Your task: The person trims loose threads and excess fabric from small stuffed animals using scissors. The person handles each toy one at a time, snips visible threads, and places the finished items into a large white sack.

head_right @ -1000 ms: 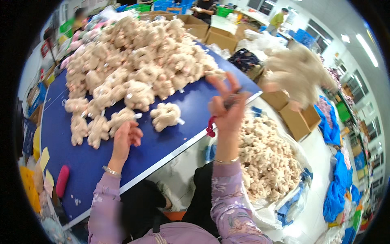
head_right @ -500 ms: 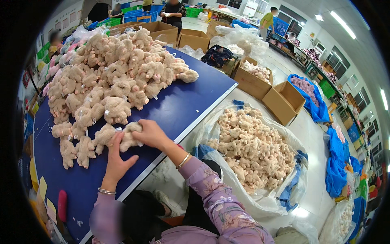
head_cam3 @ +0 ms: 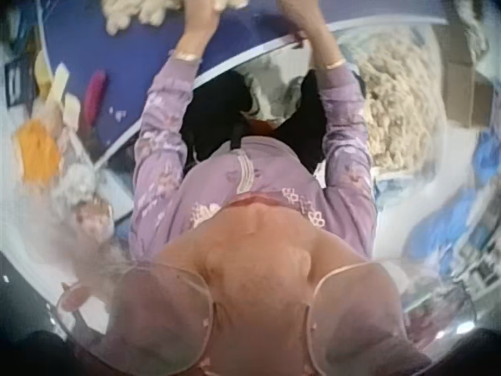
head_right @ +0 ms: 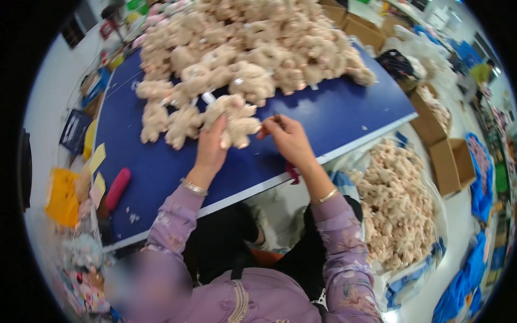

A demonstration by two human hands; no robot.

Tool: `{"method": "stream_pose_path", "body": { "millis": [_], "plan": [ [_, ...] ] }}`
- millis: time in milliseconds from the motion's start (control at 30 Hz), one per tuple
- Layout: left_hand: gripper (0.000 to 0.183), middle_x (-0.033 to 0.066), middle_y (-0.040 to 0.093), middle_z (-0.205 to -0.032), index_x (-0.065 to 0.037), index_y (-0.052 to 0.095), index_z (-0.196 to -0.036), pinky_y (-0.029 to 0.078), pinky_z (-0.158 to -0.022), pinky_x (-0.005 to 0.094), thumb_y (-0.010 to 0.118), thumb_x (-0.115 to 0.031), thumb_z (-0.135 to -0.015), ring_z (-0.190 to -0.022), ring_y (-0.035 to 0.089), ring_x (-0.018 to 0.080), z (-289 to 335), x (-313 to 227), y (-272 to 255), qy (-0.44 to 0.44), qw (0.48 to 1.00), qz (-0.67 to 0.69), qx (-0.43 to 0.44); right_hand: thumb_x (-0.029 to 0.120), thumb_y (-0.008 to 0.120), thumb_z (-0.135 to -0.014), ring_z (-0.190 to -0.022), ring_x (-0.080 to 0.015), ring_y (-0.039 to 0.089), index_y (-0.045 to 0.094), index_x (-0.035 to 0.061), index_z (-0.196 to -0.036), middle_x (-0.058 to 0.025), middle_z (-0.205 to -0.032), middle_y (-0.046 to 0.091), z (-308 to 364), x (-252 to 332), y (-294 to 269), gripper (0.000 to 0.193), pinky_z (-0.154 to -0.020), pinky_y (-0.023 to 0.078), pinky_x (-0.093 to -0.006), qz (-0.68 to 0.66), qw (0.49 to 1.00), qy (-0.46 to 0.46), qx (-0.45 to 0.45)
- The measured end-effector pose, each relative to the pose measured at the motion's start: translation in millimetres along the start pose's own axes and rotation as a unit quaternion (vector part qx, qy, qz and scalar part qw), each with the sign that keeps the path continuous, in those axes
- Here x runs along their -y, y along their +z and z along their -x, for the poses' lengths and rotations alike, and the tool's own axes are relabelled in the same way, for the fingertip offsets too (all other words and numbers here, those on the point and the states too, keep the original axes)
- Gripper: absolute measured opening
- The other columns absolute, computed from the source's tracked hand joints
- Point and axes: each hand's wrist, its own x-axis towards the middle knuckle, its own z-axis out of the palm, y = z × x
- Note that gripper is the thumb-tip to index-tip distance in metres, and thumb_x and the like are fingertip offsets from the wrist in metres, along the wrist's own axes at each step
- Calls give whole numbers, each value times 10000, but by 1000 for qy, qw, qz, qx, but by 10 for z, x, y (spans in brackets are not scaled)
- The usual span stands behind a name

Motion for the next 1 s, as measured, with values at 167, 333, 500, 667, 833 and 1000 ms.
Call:
{"method": "stream_pose_path", "body": {
  "millis": [167,333,500,667,833,1000],
  "plan": [
    [286,38,654,-964,-51,568,-1160,456,-483,239,493,-274,-998,-724,629,91,80,-178,124,-42,999,-3,-20,72,549,-916,-802,-104,608,588,-13,-994,-65,-841,680,72,36,135,121,-748,468,-243,-5,999,-27,45],
    [329,26,669,-924,-81,558,-1172,412,-448,234,445,-345,-1012,-663,618,94,74,-167,49,-62,997,-41,12,58,594,-878,-801,-88,593,570,-4,-1015,-47,-831,662,88,16,240,152,-728,469,-219,-56,995,-83,18],
    [319,29,667,-875,-74,574,-1140,412,-410,219,442,-335,-1012,-612,622,92,92,-181,136,-74,996,-40,-11,60,647,-850,-696,-49,565,574,-2,-977,-27,-804,646,124,68,315,159,-612,436,-192,23,993,-99,-65],
    [288,23,662,-859,-38,589,-1133,422,-423,212,507,-276,-993,-602,606,69,82,-120,132,-22,997,-68,-12,107,658,-860,-597,-33,530,568,-10,-906,-26,-746,638,82,50,325,155,-537,404,-191,90,985,-115,-96],
    [262,12,631,-849,8,593,-1118,449,-515,222,587,-202,-961,-659,549,42,197,-81,166,105,966,-233,30,206,611,-916,-502,-38,440,524,35,-872,-2,-662,561,45,17,185,197,-441,341,-210,-76,995,33,-51],
    [255,53,623,-967,-15,508,-1148,450,-539,214,528,-208,-982,-675,544,58,189,-142,176,136,967,-205,71,164,592,-921,-455,-35,349,505,70,-987,50,-633,428,52,39,54,144,-404,261,-212,-151,988,15,-29]
  ]
}}
